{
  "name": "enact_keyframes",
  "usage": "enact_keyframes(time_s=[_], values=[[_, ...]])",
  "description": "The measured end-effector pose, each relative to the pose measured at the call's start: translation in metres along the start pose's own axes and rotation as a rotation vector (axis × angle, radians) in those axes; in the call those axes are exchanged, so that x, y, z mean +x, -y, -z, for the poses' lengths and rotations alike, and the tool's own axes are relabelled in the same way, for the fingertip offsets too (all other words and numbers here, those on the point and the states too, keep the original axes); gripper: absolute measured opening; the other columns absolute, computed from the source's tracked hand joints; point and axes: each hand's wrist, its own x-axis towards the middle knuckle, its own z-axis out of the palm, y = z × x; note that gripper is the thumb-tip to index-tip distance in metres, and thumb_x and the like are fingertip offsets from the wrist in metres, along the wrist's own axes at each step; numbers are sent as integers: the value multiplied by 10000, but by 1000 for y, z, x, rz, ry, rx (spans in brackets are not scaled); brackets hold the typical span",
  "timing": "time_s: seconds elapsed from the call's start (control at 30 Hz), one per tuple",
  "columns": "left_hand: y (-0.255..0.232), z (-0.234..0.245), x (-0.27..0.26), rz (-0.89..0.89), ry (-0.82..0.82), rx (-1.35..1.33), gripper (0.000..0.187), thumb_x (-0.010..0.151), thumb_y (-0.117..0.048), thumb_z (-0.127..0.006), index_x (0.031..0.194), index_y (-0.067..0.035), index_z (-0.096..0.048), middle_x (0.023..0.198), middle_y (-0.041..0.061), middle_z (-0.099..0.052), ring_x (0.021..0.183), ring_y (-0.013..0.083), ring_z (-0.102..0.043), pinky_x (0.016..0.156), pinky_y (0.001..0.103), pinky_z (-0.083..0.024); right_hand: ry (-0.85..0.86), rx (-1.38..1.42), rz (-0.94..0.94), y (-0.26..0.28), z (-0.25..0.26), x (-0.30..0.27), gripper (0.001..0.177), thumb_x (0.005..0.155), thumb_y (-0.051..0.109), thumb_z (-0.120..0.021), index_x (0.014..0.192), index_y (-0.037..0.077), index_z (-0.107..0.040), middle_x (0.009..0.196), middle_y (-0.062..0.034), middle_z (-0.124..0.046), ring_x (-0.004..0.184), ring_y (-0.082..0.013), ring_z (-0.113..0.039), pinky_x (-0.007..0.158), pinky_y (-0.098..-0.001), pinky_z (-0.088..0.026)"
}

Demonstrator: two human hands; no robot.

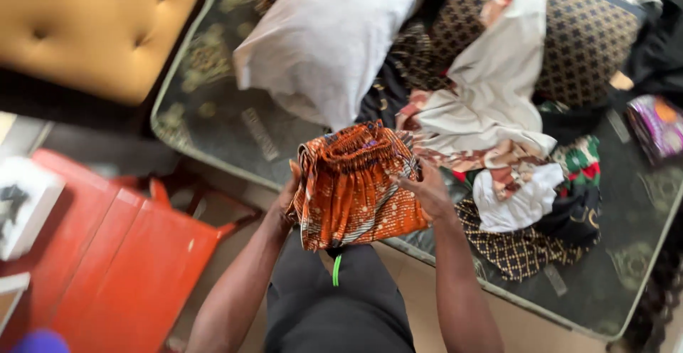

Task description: A person is shown folding various pieces of colorful clothing and stacking them on a table in a bedroom.

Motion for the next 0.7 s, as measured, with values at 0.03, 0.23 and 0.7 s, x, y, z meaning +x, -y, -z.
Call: enact_keyframes(time_s=[0.03,0.23,0.7], values=[[8,13,-21,-53,-53,9,915,816,-662,-696,1471,-46,-523,1399,196,-623,1228,344,-647,1013,521,-567,9,-153,35,-7,-4,0,842,723,267,-931,1397,-61,-548,1303,-156,-662,1167,-217,-632,1038,-390,-492],[24,-5,-142,-321,-446,237,614,921,-214,-705,1395,103,-476,1154,349,-460,969,403,-559,936,636,-394,418,-175,5,44,-88,-7,945,796,552,-820,1449,-71,-539,1403,-186,-623,1270,-271,-579,1090,-420,-455],[118,119,-436,-1225,-198,-94,370,1002,-82,-647,1349,36,-596,1220,148,-695,1112,285,-703,990,435,-589,988,611,-321,-87,-392,-107,786,853,499,-714,1424,-2,-509,1391,-153,-621,1217,-320,-628,1013,-514,-514]])
